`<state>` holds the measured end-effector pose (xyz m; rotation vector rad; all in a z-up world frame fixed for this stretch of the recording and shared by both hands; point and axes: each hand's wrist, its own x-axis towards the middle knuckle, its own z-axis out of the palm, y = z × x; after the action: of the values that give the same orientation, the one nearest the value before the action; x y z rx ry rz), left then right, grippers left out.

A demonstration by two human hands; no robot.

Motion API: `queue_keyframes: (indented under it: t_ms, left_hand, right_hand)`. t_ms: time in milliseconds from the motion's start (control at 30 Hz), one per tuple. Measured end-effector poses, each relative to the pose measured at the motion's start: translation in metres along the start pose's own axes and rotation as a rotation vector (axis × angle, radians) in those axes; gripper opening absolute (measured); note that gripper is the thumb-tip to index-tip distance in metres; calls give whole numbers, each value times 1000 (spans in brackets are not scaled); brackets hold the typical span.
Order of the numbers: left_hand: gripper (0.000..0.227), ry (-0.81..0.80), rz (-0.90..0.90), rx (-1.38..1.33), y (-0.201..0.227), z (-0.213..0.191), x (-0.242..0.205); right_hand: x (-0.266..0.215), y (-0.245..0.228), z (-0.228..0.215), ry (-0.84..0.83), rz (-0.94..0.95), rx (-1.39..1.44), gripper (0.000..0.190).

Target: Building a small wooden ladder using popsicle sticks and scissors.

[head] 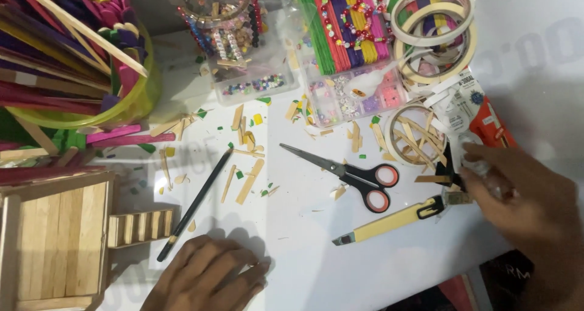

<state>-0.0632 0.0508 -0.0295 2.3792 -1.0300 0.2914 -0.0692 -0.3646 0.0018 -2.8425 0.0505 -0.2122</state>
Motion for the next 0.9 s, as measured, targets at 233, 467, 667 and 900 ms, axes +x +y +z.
queue_keyframes:
  t_ms: [233, 467, 667, 900]
  left_hand:
    - [12, -43, -44, -10, 5, -5, 5]
    - [10, -55, -63, 111, 1, -11, -1]
    - [27, -102, -48, 110, -7, -10, -18]
    - [20, -142, -105, 48, -2, -14, -9]
  right_hand:
    - [14, 13, 17, -69, -140, -245, 51]
    - [24, 7, 15, -189, 9, -277, 36]
    - [24, 8, 18, -160, -24, -336, 38]
    - [23, 6, 16, -184, 120, -269, 26]
